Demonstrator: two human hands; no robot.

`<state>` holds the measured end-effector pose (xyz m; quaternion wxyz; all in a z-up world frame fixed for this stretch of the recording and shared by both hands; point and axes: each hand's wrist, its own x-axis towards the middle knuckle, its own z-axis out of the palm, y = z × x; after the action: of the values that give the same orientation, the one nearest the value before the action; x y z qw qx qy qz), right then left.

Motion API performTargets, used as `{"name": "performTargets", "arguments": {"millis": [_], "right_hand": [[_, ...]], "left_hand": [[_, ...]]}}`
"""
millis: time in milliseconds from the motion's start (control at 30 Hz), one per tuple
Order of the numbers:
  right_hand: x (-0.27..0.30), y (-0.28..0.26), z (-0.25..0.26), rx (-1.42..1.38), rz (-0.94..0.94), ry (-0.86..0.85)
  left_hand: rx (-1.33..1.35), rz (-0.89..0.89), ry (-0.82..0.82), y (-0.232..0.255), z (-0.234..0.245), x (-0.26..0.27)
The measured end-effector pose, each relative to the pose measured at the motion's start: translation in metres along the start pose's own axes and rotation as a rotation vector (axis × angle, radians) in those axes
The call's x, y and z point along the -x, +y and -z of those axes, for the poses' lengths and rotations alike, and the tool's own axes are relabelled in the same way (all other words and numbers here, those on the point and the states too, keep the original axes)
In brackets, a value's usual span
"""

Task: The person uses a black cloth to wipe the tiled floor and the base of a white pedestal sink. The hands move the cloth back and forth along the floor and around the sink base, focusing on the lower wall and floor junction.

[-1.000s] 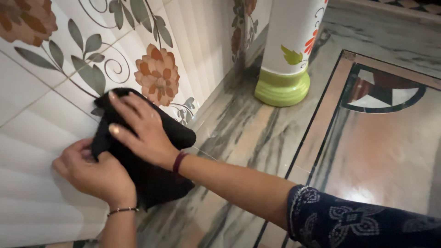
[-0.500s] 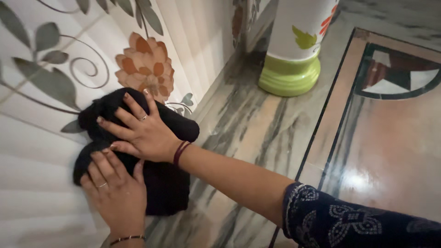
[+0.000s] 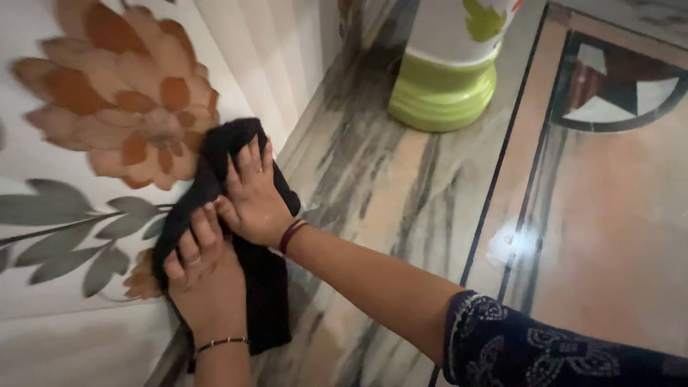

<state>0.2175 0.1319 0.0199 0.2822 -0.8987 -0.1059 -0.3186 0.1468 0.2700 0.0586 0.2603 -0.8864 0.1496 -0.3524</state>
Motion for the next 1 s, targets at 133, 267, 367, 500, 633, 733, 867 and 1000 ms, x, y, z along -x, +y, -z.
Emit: {"name": "performTargets", "arguments": {"millis": [133, 267, 367, 500, 633, 733, 867, 1000], "right_hand": [[0.012, 0.025, -0.024, -0.053, -0.091, 0.095], [0.025, 0.048, -0.039, -0.102, -0.257, 0.111], [0.031, 0.063, -0.045, -0.162, -0.364, 0.09], [0.044, 0.077, -0.052, -0.291, -0.471, 0.089], [0.061, 0.083, -0.065, -0.111, -0.508, -0.026], [0.077, 0.079, -0.071, 0.182, -0.404, -0.114], [0.091, 0.057, -0.072, 0.304, -0.353, -0.174], [0.104, 0.008, -0.069, 0.246, -0.371, -0.2]], "left_hand": [[-0.077, -0.092, -0.069, 0.015, 0.004, -0.014], [-0.087, -0.195, -0.076, 0.033, 0.004, -0.033], [0.015, -0.246, -0.079, 0.047, -0.002, -0.044], [0.096, -0.294, -0.159, 0.06, -0.011, -0.046], [0.141, -0.337, -0.223, 0.062, -0.016, -0.036], [0.133, -0.378, -0.253, 0.056, -0.018, -0.024], [0.015, -0.42, -0.247, 0.041, -0.019, -0.002], [0.017, -0.474, -0.268, 0.009, -0.021, 0.034]]}}
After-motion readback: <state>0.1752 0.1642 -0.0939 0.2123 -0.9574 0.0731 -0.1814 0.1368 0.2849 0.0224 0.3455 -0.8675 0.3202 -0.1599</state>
